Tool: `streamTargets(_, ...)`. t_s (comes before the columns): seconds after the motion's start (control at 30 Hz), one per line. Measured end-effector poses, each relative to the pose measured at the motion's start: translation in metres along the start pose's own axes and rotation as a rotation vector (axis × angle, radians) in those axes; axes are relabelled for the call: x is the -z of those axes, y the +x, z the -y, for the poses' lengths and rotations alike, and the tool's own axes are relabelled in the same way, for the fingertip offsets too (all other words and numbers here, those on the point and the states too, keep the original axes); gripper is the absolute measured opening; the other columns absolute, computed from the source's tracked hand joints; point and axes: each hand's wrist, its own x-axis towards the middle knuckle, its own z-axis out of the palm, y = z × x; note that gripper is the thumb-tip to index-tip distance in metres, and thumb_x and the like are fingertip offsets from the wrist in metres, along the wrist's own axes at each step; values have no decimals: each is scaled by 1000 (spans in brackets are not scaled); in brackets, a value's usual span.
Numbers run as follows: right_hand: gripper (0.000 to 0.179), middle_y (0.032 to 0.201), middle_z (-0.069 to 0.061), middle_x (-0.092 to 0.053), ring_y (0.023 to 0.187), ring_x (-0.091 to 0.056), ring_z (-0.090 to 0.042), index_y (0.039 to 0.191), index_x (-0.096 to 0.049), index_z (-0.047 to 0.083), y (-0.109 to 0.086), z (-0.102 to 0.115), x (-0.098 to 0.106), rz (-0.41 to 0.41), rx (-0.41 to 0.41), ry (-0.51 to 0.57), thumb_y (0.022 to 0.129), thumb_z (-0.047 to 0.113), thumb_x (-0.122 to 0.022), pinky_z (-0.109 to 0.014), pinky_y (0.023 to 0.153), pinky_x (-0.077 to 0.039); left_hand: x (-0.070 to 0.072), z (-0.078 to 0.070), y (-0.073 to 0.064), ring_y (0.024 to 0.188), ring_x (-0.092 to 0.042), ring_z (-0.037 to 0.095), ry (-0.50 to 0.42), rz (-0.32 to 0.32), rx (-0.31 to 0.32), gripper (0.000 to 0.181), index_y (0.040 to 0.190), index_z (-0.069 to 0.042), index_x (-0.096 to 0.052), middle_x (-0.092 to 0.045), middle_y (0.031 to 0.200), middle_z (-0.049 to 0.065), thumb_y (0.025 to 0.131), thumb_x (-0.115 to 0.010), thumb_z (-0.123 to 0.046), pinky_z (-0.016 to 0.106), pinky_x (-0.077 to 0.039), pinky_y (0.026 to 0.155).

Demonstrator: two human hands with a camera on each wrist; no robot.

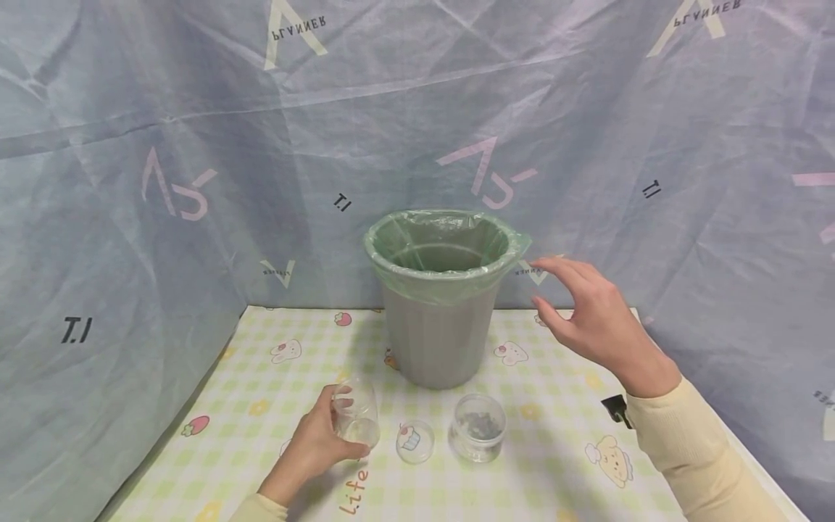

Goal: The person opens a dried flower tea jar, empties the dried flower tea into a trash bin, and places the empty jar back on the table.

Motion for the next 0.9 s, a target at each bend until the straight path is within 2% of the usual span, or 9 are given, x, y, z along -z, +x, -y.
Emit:
streamTargets(0.07,53,136,-14,-64,129,-57,-37,136,-63,7,-2,-1,0,3,-6,-4,86,7,-78,-57,98,-48,4,-5,-2,132,-52,45,-5,-3,23,114,153,-10,-36,-57,146,17,60,-101,-24,61,-49,100)
streamTargets(0.2,54,136,-14,-64,128,-57,-39,137,-63,9,-7,-1,-1,3,-20,1,85,6,-78,-59,94,-49,14,-18,-7,140,-45,43,-5,-18,36,118,156,-11,-32,-48,152,20,62,-100,-31,62,-45,104)
streamTargets(0.27,54,136,-14,-65,127,-57,-39,137,-64,10,-9,-1,-2,3,-29,3,85,6,-79,-60,93,-50,21,-26,-12,143,-41,44,8,-21,9,118,157,-12,-32,-42,156,22,63,-99,-34,64,-42,106)
streamTargets(0.47,56,136,-14,-65,126,-58,-39,137,-64,9,-15,-4,-4,4,-44,3,83,6,-80,-59,94,-50,36,-51,-23,148,-32,45,83,-16,-71,110,159,-16,-32,-31,164,18,71,-95,-39,68,-40,107)
streamTargets(0.63,54,137,-15,-64,126,-58,-40,137,-63,7,-21,-5,-9,25,-58,17,85,7,-77,-58,98,-47,37,-70,-30,151,-28,39,111,-14,-116,107,160,-19,-32,-27,166,11,74,-93,-41,66,-39,109)
streamTargets(0.8,52,137,-15,-64,127,-58,-39,138,-62,6,-30,-5,-15,47,-82,17,88,8,-74,-57,99,-48,35,-93,-36,151,-28,38,103,-4,-185,105,161,-17,-32,-27,167,11,77,-91,-42,67,-38,109)
streamTargets(0.9,55,138,-16,-63,127,-58,-39,140,-60,6,-37,-7,-18,67,-88,15,87,8,-74,-57,98,-49,30,-105,-37,152,-29,37,91,12,-202,104,161,-17,-32,-28,167,10,77,-91,-40,66,-38,111)
